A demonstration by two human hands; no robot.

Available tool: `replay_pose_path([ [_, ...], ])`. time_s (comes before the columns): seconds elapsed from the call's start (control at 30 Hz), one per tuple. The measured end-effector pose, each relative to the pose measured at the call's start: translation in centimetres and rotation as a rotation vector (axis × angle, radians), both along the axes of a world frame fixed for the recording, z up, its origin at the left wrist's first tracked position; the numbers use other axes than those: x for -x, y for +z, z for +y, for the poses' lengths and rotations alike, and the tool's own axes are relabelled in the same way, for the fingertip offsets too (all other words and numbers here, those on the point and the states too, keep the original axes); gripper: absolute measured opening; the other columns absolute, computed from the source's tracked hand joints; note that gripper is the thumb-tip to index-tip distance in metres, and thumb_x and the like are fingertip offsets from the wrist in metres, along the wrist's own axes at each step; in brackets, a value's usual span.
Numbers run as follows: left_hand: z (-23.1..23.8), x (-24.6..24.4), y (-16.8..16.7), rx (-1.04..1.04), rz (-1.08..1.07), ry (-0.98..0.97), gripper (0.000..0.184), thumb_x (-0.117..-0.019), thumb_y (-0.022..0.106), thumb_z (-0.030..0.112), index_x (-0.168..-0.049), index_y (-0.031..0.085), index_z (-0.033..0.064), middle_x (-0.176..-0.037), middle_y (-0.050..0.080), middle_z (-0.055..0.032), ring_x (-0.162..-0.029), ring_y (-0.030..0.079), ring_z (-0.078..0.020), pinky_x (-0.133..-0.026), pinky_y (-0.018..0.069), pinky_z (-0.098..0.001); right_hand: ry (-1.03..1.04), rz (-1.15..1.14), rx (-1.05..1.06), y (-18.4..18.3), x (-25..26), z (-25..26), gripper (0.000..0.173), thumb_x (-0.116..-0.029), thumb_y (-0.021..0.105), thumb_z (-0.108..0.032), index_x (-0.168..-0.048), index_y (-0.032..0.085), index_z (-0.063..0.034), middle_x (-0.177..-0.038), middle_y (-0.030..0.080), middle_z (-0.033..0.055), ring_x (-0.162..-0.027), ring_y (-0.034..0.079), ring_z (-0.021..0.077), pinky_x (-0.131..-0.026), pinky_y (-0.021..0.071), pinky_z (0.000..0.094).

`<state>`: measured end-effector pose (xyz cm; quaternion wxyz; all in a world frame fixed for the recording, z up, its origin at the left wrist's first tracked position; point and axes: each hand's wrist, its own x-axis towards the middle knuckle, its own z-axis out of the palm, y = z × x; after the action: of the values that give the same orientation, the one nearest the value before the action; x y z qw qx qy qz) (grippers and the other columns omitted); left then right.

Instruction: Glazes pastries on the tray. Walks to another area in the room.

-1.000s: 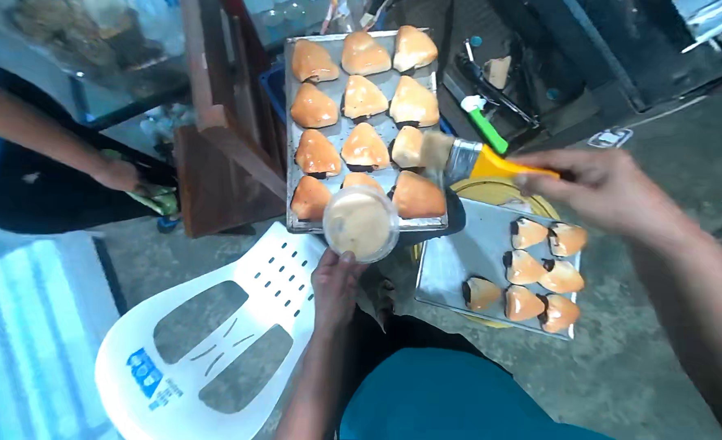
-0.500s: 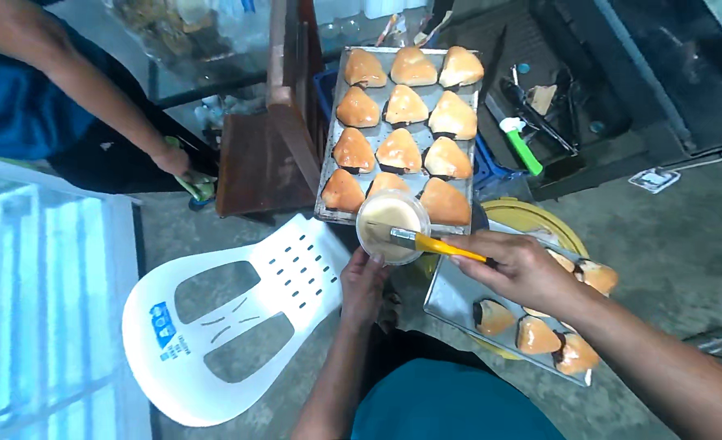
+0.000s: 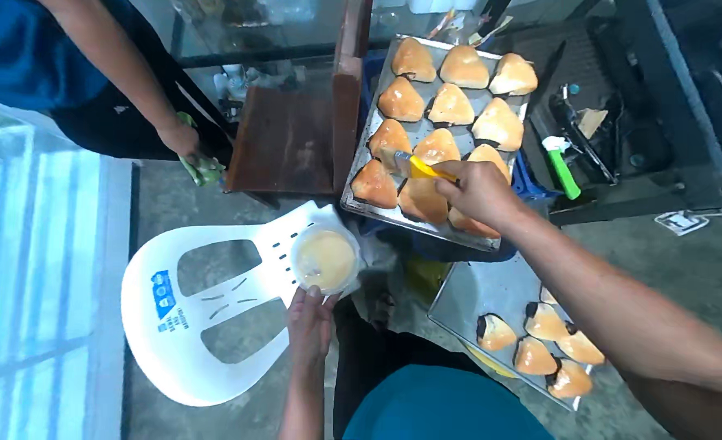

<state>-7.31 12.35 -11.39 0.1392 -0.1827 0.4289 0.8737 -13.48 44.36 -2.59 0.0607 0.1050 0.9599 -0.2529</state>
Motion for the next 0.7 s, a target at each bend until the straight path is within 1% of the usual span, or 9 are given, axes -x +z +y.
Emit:
replay_pose_path([
  [0.03,-0.6,0.0,-0.1,-0.006,0.005,0.022,0.033,-0.0955,0.065,0.016,-0.123,0.056,-0.0016,-0.111,0.072,-0.0133,-0.100,0.073,-0.0260,-0.087,0.0627,-0.0447,0.044,-0.009,0.009,0.5,0.4,-0.7,0.025,-0.1030,0.059,-0.016,-0.119,0.072,-0.0024,-0.096,0.073,0.0228,-0.088,0.070,0.0427,-0.078,0.0528,0.0658],
  [0.1,-1.5,0.2,-0.1,-0.006,0.016,0.051,0.033,-0.0949,0.067,0.018,-0.121,0.058,-0.0010,-0.110,0.073,-0.0130,-0.099,0.074,-0.0257,-0.086,0.0631,-0.0442,0.139,-0.069,0.009,0.6,1.7,-2.1,0.025,-0.1023,0.060,-0.018,-0.118,0.074,-0.0044,-0.096,0.074,0.0198,-0.089,0.071,0.0402,-0.080,0.0539,0.0636],
  [0.2,-2.2,0.8,0.3,-0.032,0.046,0.077,0.035,-0.0948,0.068,0.018,-0.122,0.057,-0.0016,-0.111,0.073,-0.0144,-0.099,0.074,-0.0266,-0.086,0.0630,-0.0450,0.131,-0.111,-0.086,0.2,4.2,-1.5,0.027,-0.1029,0.057,-0.018,-0.119,0.072,-0.0020,-0.095,0.072,0.0240,-0.090,0.069,0.0466,-0.077,0.0519,0.0674],
  [0.27,-2.4,1.2,0.6,-0.052,0.057,0.096,0.038,-0.0927,0.073,0.020,-0.121,0.059,-0.0009,-0.111,0.073,-0.0149,-0.099,0.074,-0.0271,-0.086,0.0632,-0.0458,0.089,-0.101,-0.106,1.3,4.0,-0.7,0.026,-0.1032,0.057,-0.017,-0.118,0.072,-0.0008,-0.093,0.071,0.0249,-0.088,0.069,0.0471,-0.075,0.0514,0.0678],
  [0.37,-2.6,1.8,0.7,-0.063,0.066,0.098,0.040,-0.0911,0.075,0.022,-0.120,0.061,-0.0007,-0.112,0.073,-0.0158,-0.100,0.074,-0.0280,-0.087,0.0627,-0.0468,0.164,-0.088,-0.036,1.6,1.4,0.3,0.024,-0.1009,0.061,-0.018,-0.115,0.076,-0.0063,-0.085,0.072,0.0163,-0.076,0.069,0.0351,-0.069,0.0541,0.0611],
  [0.47,-2.7,2.2,1.1,-0.061,0.071,0.088,0.037,-0.0912,0.075,0.022,-0.118,0.062,-0.0004,-0.110,0.073,-0.0160,-0.099,0.074,-0.0284,-0.087,0.0627,-0.0468,0.099,-0.118,-0.090,1.4,0.1,2.1,0.025,-0.1017,0.062,-0.016,-0.119,0.074,-0.0046,-0.092,0.073,0.0214,-0.084,0.071,0.0424,-0.074,0.0533,0.0667],
  [0.5,-2.6,2.3,1.2,-0.062,0.071,0.085,0.038,-0.0907,0.076,0.022,-0.118,0.061,-0.0007,-0.110,0.073,-0.0163,-0.099,0.074,-0.0287,-0.087,0.0628,-0.0471,0.070,-0.094,-0.109,1.7,0.1,2.2,0.024,-0.1019,0.061,-0.015,-0.118,0.074,-0.0038,-0.090,0.073,0.0221,-0.082,0.070,0.0430,-0.073,0.0527,0.0665],
  [0.63,-1.9,2.5,1.5,-0.055,0.053,0.047,0.038,-0.0888,0.077,0.021,-0.116,0.062,-0.0005,-0.108,0.074,-0.0162,-0.098,0.074,-0.0284,-0.086,0.0630,-0.0470,0.129,-0.064,0.034,1.8,-0.2,0.0,0.023,-0.1008,0.062,-0.018,-0.117,0.075,-0.0079,-0.091,0.074,0.0142,-0.081,0.071,0.0316,-0.073,0.0565,0.0589],
  [0.7,-1.5,2.6,1.8,-0.057,0.047,0.032,0.037,-0.0894,0.076,0.020,-0.117,0.062,-0.0006,-0.108,0.074,-0.0156,-0.098,0.074,-0.0282,-0.086,0.0630,-0.0470,0.132,-0.097,-0.004,0.7,0.5,0.4,0.024,-0.1014,0.062,-0.018,-0.118,0.075,-0.0062,-0.094,0.074,0.0193,-0.087,0.071,0.0400,-0.078,0.0541,0.0651],
])
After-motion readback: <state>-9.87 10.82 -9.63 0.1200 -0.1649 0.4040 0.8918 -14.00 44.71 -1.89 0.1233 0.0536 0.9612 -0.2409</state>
